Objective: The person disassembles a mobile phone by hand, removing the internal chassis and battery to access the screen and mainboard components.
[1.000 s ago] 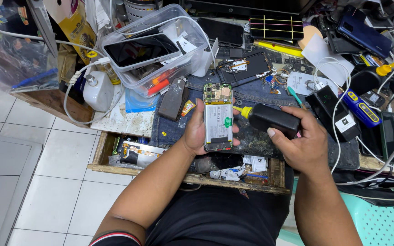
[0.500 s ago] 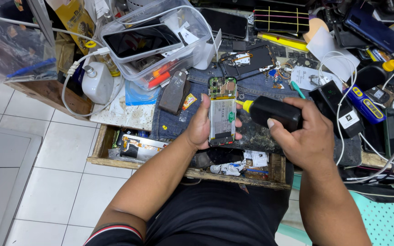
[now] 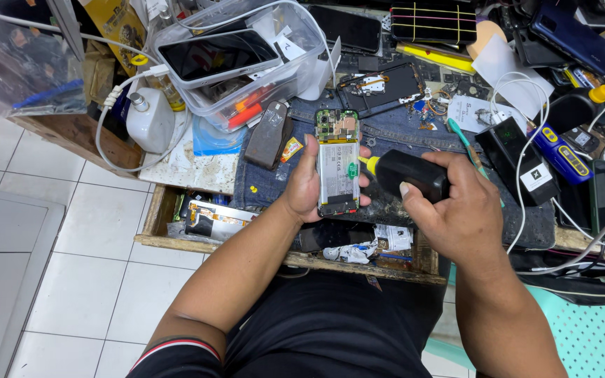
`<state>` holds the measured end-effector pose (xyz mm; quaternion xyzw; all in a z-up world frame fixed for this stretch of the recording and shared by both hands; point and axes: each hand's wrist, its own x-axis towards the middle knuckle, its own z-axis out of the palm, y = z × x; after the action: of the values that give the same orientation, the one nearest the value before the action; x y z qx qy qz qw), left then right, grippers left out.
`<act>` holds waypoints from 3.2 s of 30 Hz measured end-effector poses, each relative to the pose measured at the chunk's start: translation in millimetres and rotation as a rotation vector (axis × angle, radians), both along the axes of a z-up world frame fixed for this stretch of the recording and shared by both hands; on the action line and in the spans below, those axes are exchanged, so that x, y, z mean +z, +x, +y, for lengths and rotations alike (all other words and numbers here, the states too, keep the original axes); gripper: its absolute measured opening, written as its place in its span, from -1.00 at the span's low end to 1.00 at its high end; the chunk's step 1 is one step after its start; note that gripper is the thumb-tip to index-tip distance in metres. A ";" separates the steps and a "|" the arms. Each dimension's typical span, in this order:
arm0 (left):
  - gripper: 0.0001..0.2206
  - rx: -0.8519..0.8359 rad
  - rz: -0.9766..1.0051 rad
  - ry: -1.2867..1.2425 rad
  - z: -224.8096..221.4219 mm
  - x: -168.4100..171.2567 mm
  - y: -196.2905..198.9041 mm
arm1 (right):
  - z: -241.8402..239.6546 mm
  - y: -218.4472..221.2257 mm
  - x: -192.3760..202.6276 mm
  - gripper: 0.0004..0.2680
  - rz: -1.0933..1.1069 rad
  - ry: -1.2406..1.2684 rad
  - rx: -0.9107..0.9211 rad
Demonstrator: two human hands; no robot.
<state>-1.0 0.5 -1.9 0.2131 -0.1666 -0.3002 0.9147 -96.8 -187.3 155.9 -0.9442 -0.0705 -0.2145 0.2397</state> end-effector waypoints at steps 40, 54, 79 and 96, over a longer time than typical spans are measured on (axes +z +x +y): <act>-0.13 -0.035 0.014 -0.110 1.2 -0.7 2.9 | 2.1 -24.4 0.2 -0.69 -0.022 -0.113 0.026; -0.14 0.035 -0.001 -0.110 0.3 -3.2 4.2 | 8.5 -38.7 -1.7 -0.72 -0.013 -0.068 0.072; -0.14 -0.008 0.009 -0.097 -0.6 12.2 -8.2 | -108.2 125.7 -70.7 -0.55 0.047 0.487 -0.368; -0.13 -0.088 0.000 -0.132 0.1 12.1 -6.2 | -101.1 146.2 -54.7 -0.42 0.166 0.073 -0.459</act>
<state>-7.2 0.6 10.2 0.1447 -0.1952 -0.3285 0.9127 49.4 -288.4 101.2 -0.9406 0.1737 -0.1873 0.2237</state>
